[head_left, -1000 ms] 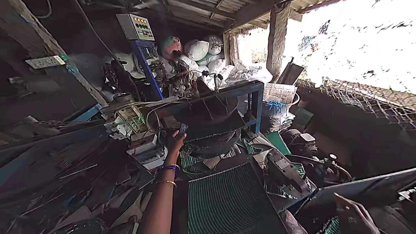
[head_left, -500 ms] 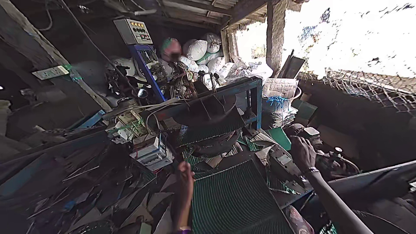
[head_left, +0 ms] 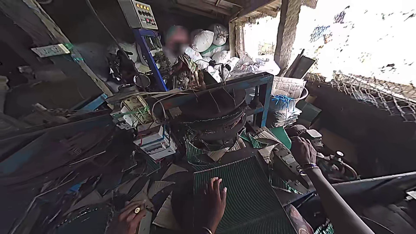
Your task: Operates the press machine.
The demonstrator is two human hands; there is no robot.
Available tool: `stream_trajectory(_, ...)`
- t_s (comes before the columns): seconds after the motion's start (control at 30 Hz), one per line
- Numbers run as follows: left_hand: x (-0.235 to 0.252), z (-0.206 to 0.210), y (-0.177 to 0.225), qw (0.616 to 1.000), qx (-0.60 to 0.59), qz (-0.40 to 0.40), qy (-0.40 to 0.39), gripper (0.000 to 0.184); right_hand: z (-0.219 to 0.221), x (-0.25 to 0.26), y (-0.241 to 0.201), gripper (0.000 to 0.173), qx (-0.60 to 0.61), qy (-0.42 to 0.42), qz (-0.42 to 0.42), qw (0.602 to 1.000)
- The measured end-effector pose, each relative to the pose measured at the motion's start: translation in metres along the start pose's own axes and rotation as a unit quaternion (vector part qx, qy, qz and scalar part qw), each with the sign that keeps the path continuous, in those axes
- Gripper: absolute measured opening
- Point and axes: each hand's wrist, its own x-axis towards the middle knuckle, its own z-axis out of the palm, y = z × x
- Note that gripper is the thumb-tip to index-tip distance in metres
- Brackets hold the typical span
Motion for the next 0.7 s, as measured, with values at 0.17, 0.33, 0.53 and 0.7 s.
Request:
stream_trajectory(0.17, 0.001, -0.003, 0.001, 1.0, -0.008, -0.018, -0.023, 0.044, -0.001, -0.002, 0.0, 0.029, 0.025, 0.0, 0.002, 1.0)
stream_trajectory(0.33, 0.001, -0.005, 0.002, 1.0, 0.016, -0.012, -0.019, 0.045, -0.009, -0.004, -0.007, 0.03, 0.019, -0.021, 0.015, 0.999)
stream_trajectory(0.53, 0.0, -0.003, -0.003, 1.0, -0.009, -0.017, -0.016, 0.044, -0.011, -0.027, 0.018, 0.026, 0.122, 0.088, 0.008, 0.989)
stream_trajectory(0.7, 0.024, -0.014, -0.009, 0.976, -0.203, -0.079, -0.006, 0.045, -0.026, -0.117, 0.065, 0.021, 0.273, 0.2, 0.03, 0.94)
